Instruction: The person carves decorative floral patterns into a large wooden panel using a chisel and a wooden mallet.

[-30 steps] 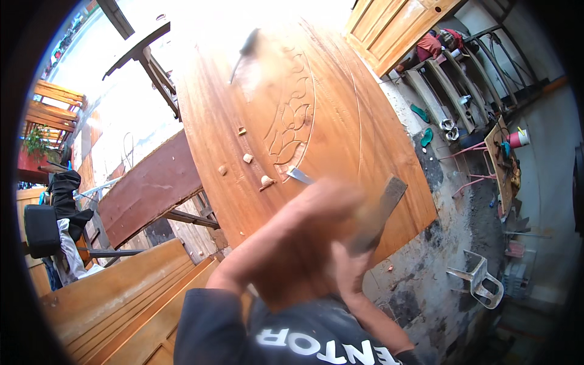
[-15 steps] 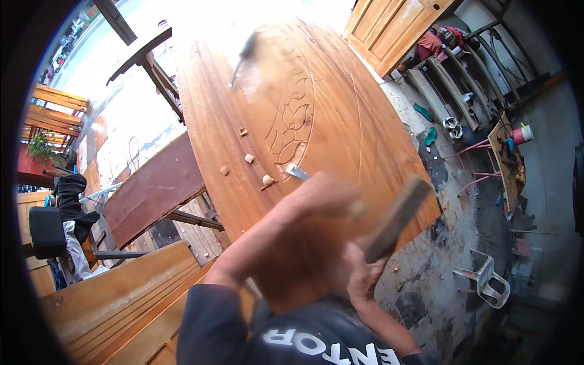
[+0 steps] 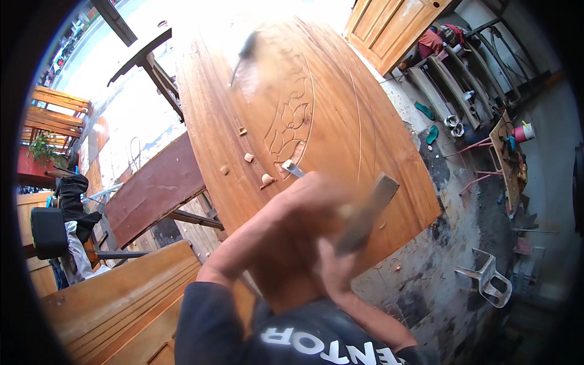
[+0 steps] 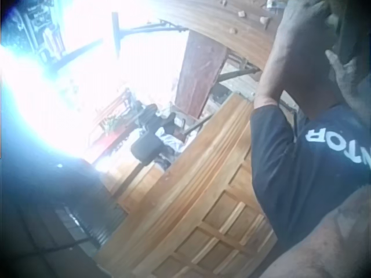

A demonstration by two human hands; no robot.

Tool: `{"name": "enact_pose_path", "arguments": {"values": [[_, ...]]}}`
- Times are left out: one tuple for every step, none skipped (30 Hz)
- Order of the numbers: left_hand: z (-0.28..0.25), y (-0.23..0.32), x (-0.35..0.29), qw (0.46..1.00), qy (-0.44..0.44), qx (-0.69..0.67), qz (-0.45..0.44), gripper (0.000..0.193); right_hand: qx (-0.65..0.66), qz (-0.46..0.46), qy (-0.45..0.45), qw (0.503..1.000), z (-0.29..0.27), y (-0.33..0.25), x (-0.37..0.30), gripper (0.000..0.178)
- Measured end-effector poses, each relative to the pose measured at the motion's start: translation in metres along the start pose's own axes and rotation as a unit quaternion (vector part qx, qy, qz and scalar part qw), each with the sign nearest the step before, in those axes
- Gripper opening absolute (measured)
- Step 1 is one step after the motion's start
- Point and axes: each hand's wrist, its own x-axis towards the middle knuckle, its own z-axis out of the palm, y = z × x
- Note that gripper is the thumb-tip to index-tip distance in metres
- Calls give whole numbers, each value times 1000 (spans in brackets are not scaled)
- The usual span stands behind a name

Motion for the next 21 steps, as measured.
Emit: {"name": "enact_pose_path", "arguments": {"values": [[-8,3,3,1000,4,-7,-7,24,2,-7,-5,1000,4,-15,1,86],[-12,4,5,1000,7,-15,-13,24,46,29,-12,998,-3,-18,-1,90],[-11,3,3,999,13,-31,-19,25,87,70,-19,994,-11,-18,-9,94],[-9,3,3,998,19,-49,-23,25,67,71,-44,994,-15,-7,-13,98],[-10,2,2,998,24,-61,-9,24,47,72,-69,994,-18,12,-17,101],[-13,2,-2,999,31,-28,12,24,8,16,-76,997,-17,13,-14,103],[-16,2,-5,999,40,5,34,24,-32,-41,-77,996,-16,13,-10,105],[-21,4,-13,993,53,81,64,24,-72,-96,-72,990,-17,14,-7,107],[-25,6,-19,981,65,161,92,25,-70,-106,-85,988,-20,2,-6,108],[-23,10,-23,981,85,148,92,26,-69,-113,-95,987,-24,-5,-8,108],[-20,13,-27,981,105,135,91,27,-63,-114,-90,987,-29,-5,-8,109],[-18,17,-27,980,126,124,92,29,-56,-118,-86,988,-38,-4,-7,109],[-15,20,-22,987,87,97,97,29,-50,-124,-83,988,-46,-4,-3,110],[-7,21,-22,993,28,76,80,26,-67,-121,-92,986,-54,-5,2,108],[-1,20,-17,995,24,59,81,25,-89,-118,-99,984,-66,-8,8,106],[3,19,-17,996,19,44,77,24,-108,-114,-108,982,-74,-11,12,104],[4,15,-19,997,15,25,75,24,-116,-138,-106,978,-80,-16,14,96],[6,10,-19,997,10,4,74,25,-126,-161,-102,973,-84,-23,14,88],[8,6,-21,997,6,-17,73,25,-135,-184,-99,968,-89,-30,15,80],[7,3,-23,998,-8,-8,68,25,-176,-229,-110,951,-96,-26,22,75],[5,0,-27,998,-22,1,63,25,-215,-276,-116,930,-102,-23,30,69]]}}
